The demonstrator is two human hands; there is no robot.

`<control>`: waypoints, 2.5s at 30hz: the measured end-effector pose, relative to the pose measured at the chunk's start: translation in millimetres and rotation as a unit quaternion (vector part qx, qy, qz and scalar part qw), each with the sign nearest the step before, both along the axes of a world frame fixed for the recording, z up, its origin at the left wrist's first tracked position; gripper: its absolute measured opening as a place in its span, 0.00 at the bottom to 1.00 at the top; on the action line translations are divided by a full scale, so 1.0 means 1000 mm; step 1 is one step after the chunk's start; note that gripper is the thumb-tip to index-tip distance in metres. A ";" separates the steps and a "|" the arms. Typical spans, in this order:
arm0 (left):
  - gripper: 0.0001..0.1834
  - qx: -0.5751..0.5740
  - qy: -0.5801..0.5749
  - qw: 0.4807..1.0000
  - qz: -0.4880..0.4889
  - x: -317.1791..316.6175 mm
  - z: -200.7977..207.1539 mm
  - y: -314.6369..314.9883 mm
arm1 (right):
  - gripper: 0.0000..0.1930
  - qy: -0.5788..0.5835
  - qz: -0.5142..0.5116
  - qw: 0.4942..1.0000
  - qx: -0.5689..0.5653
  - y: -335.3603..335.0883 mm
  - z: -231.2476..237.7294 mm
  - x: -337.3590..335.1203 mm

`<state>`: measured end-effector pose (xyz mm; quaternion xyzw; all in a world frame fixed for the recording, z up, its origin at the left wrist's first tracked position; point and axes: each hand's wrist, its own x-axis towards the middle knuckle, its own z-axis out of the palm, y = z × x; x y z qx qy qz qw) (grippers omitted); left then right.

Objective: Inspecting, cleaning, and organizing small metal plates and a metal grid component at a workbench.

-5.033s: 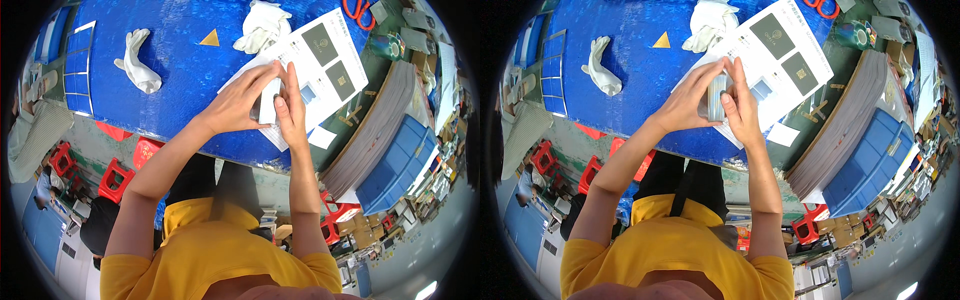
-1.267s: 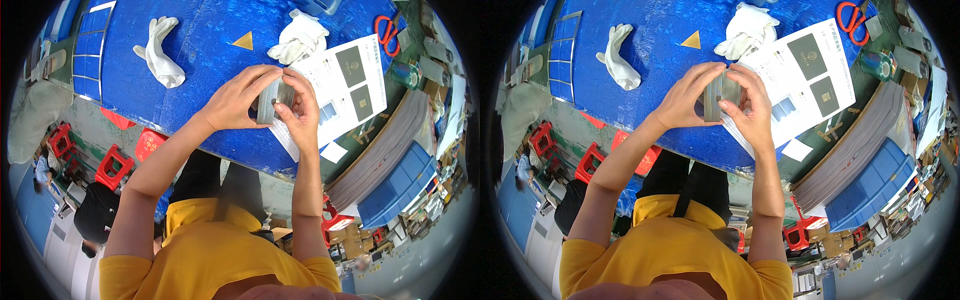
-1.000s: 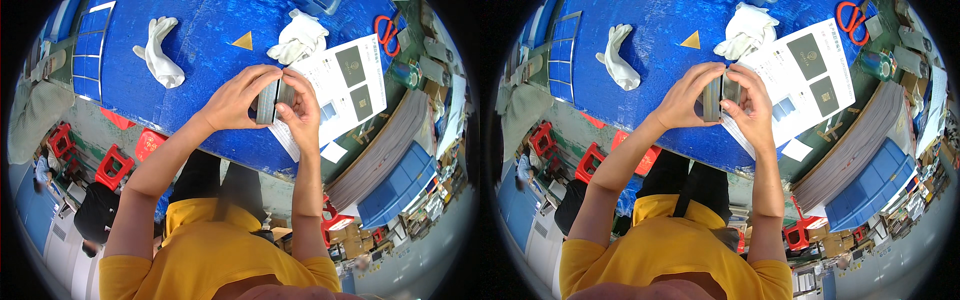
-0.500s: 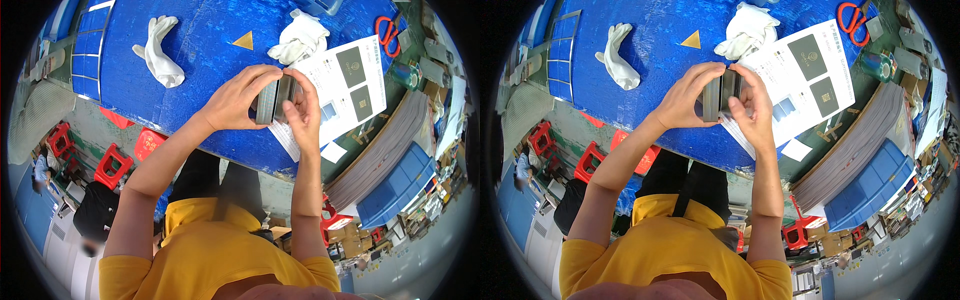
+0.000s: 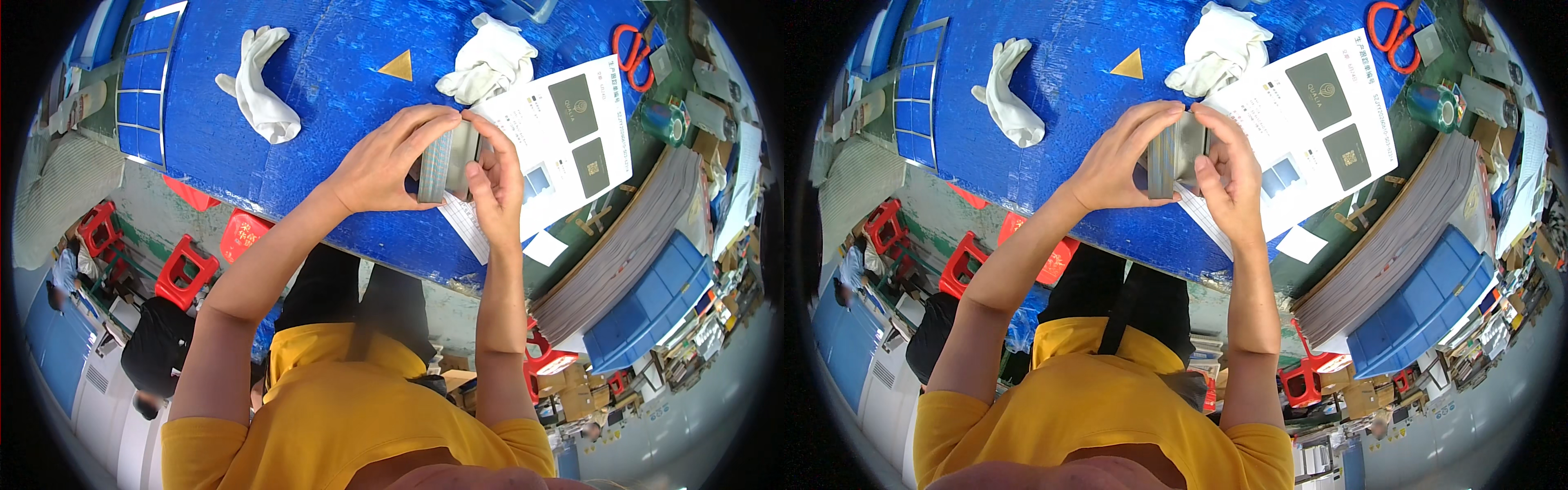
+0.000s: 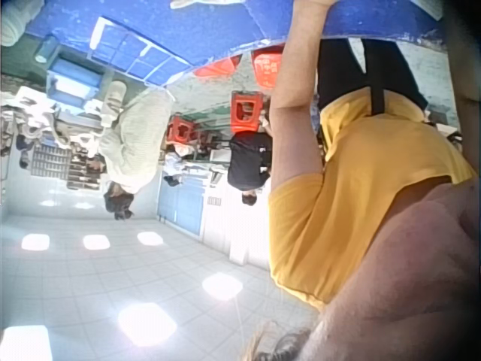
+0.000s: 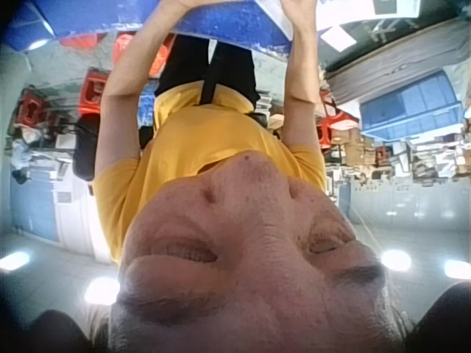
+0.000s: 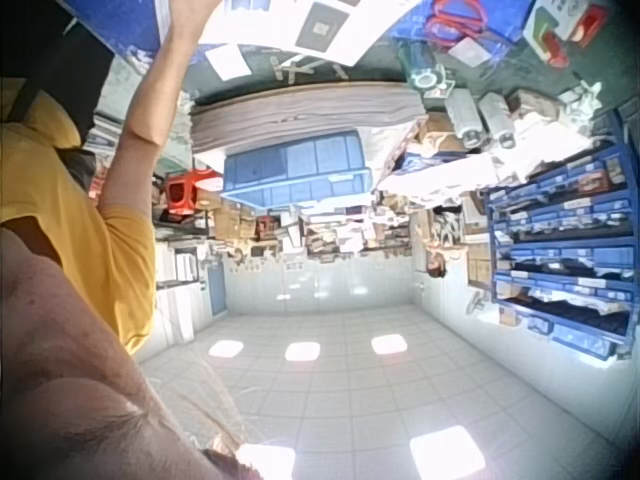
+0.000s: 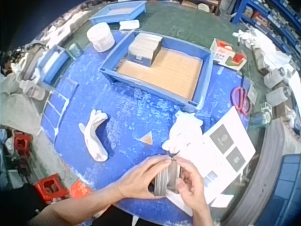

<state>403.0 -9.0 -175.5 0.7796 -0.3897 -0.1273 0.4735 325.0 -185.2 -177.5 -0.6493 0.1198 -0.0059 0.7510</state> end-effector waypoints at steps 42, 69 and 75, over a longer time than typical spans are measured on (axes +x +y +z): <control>0.53 -0.037 0.012 0.998 -0.050 0.010 0.001 0.005 | 0.40 0.017 0.017 0.997 -0.080 0.016 0.000 -0.003; 0.50 -0.029 0.015 0.999 -0.028 -0.005 0.006 0.000 | 0.22 -0.073 -0.123 0.973 -0.182 0.034 -0.017 -0.012; 0.50 -0.021 0.003 0.999 -0.030 -0.006 0.003 0.001 | 0.19 -0.077 -0.108 0.966 -0.220 0.034 -0.012 -0.010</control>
